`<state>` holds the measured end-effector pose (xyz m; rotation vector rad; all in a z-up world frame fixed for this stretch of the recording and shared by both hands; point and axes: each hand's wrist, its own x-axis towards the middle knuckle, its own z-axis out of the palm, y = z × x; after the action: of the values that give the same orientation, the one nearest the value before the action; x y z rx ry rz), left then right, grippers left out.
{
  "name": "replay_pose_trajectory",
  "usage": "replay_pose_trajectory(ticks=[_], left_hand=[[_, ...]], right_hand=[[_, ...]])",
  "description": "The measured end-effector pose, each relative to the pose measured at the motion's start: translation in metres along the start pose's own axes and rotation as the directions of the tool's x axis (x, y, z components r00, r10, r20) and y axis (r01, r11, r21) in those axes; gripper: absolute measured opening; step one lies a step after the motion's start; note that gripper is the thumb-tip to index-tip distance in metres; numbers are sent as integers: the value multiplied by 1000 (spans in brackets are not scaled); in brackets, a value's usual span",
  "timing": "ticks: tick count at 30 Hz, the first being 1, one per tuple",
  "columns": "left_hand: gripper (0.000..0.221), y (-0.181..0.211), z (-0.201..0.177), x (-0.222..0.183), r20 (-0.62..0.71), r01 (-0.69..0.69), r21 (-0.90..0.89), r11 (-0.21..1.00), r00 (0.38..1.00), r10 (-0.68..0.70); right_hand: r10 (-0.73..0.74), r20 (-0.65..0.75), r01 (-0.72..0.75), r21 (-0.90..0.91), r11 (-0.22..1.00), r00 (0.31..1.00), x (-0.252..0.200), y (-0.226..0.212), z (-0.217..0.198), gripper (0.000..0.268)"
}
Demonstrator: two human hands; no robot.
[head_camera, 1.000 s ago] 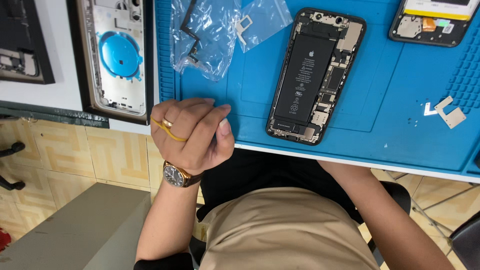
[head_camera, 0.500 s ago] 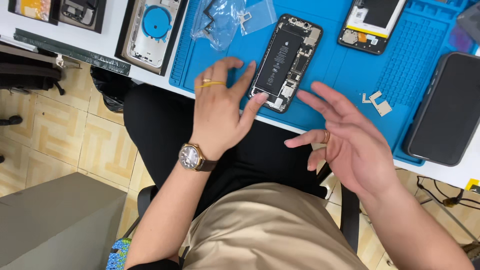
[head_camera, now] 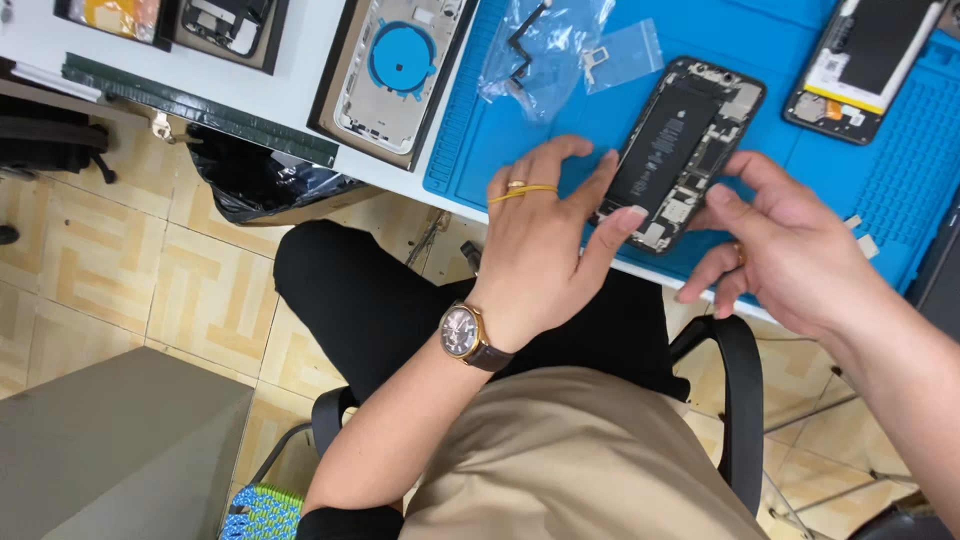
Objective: The person handles a disassembled smartphone and a separate white phone housing on a blue work mat. They use a screwdriver to remove screws from the phone's internal frame and manipulate small components and plastic bags containing parts.
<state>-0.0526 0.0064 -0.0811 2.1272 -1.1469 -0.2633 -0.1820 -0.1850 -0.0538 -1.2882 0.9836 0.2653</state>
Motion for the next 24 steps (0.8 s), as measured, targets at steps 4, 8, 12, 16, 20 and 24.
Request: replay_pose_trajectory(ticks=[4, 8, 12, 16, 20, 24], left_hand=[[77, -8, -2, -1, 24, -49, 23, 999, 999, 49], [75, -15, -10, 1, 23, -127, 49, 991, 992, 126], [72, -18, -13, 4, 47, -138, 42, 990, 990, 136], [74, -19, -10, 6, 62, -124, 68, 990, 991, 119], [74, -21, -10, 7, 91, -127, 66, 990, 989, 121], [78, -18, -12, 6, 152, -97, 86, 992, 985, 83]], right_hand=[[123, -132, -138, -112, 984, 984, 1, -17, 8, 19], [126, -167, -138, -64, 988, 978, 10, -2, 2, 18], [150, -167, -162, -60, 985, 975, 2, -11, 10, 27], [173, -138, -181, -53, 982, 975, 2, -16, 11, 37], [164, -86, -171, -93, 981, 983, 4, -11, 3, 37], [92, -23, -94, -92, 991, 995, 1, -9, 1, 34]])
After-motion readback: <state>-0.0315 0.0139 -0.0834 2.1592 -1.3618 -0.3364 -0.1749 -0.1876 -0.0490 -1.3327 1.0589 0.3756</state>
